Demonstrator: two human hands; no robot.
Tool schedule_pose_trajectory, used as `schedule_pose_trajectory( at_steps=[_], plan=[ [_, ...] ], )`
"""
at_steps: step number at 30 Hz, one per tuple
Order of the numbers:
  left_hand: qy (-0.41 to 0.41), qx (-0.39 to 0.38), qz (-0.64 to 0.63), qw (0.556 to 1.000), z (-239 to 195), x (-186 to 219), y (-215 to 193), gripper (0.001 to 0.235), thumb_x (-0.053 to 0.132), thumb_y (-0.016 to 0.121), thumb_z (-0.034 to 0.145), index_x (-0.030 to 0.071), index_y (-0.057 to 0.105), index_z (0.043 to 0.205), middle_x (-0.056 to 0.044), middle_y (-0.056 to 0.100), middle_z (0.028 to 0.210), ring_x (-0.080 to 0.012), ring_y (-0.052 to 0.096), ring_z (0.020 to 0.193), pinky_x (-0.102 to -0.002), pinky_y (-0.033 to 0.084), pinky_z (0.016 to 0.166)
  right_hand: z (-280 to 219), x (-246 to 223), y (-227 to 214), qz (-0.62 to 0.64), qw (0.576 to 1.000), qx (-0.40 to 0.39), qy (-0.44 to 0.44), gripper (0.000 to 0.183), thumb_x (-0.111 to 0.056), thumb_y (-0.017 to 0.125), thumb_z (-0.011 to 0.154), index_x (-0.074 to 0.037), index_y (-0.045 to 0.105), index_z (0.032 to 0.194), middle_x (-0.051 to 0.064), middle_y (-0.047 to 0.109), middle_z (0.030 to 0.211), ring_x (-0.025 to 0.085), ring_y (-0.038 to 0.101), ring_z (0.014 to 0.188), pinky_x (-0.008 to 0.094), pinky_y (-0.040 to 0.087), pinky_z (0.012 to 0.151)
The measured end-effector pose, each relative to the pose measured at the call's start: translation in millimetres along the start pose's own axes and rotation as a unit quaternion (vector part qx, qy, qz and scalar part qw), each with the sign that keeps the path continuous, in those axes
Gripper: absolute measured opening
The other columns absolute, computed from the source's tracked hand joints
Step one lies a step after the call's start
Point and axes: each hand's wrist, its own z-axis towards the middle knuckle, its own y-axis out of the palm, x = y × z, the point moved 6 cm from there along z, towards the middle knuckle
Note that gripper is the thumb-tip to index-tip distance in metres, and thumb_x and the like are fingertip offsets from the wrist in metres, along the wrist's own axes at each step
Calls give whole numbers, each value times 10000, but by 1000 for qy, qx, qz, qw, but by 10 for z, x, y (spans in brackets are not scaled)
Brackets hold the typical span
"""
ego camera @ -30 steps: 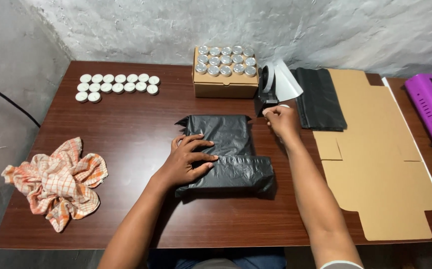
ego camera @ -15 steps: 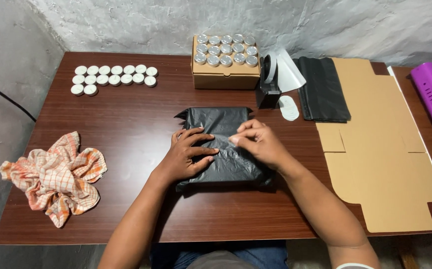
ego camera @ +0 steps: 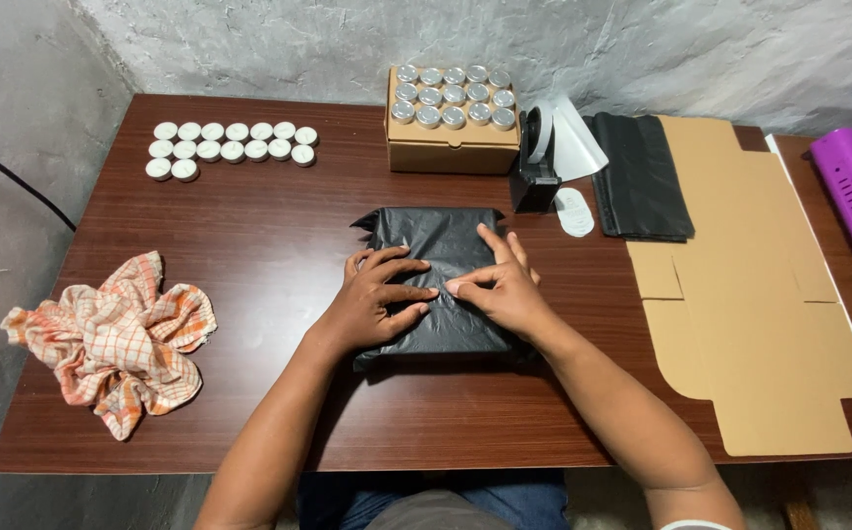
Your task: A person wraps a small cardboard box in a black plastic mailer bag and seals it with tape.
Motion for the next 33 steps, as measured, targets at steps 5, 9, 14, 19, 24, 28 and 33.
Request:
schedule_pose_trajectory(
  at_steps=[5,9,14,19,24,28,33],
  plan=[
    [-1,-1,1,1000,-2,11,-9,181,396,724,875,366,802,1036,41,689,1309,-263,503,1370,-548,240,1111,3,10,8,-12,1000,7,16,218,-475,785,784,-449,808,999,-126,292,1661,338,75,1575,672,63,1205],
    [-2,-4,4,1000,7,28,-22,186,386,726,875,365,801,1044,39,692,1304,-259,506,1367,-538,239,1115,-15,-32,-14,-31,999,12,27,237,-461,792,786,-471,795,1023,-102,265,1676,331,45,1580,655,55,1205],
    [-9,-11,4,1000,11,34,-23,189,396,725,873,370,802,1043,41,690,1309,-255,501,1372,-539,230,1121,1,-15,-22,-33,999,14,30,296,-464,810,771,-486,781,1064,-84,250,1684,330,57,1578,654,59,1206],
    [-11,-13,6,1000,11,23,-20,187,403,727,874,372,801,1043,47,690,1311,-245,499,1373,-535,225,1125,129,76,-28,-32,999,20,33,535,-472,877,687,-522,718,1196,-44,250,1675,345,125,1562,647,91,1208],
    [-7,-9,4,1000,19,53,-43,198,385,735,864,371,799,1051,43,695,1295,-255,504,1365,-537,232,1122,243,104,27,-37,998,34,29,705,-430,859,725,-440,586,1374,41,211,1663,389,124,1545,722,102,1161],
    [-6,-8,7,1000,8,35,-29,195,397,725,868,375,799,1047,49,695,1298,-245,503,1366,-524,231,1125,279,103,16,-41,998,38,27,739,-434,850,732,-392,544,1403,57,193,1662,388,110,1546,739,100,1154],
    [2,-8,21,1000,1,46,-33,200,407,695,890,362,796,1057,36,688,1313,-254,505,1365,-541,237,1123,57,-116,94,-290,910,160,-249,470,-326,626,972,-281,566,1436,105,383,1599,381,225,1517,661,189,1103]
  ],
)
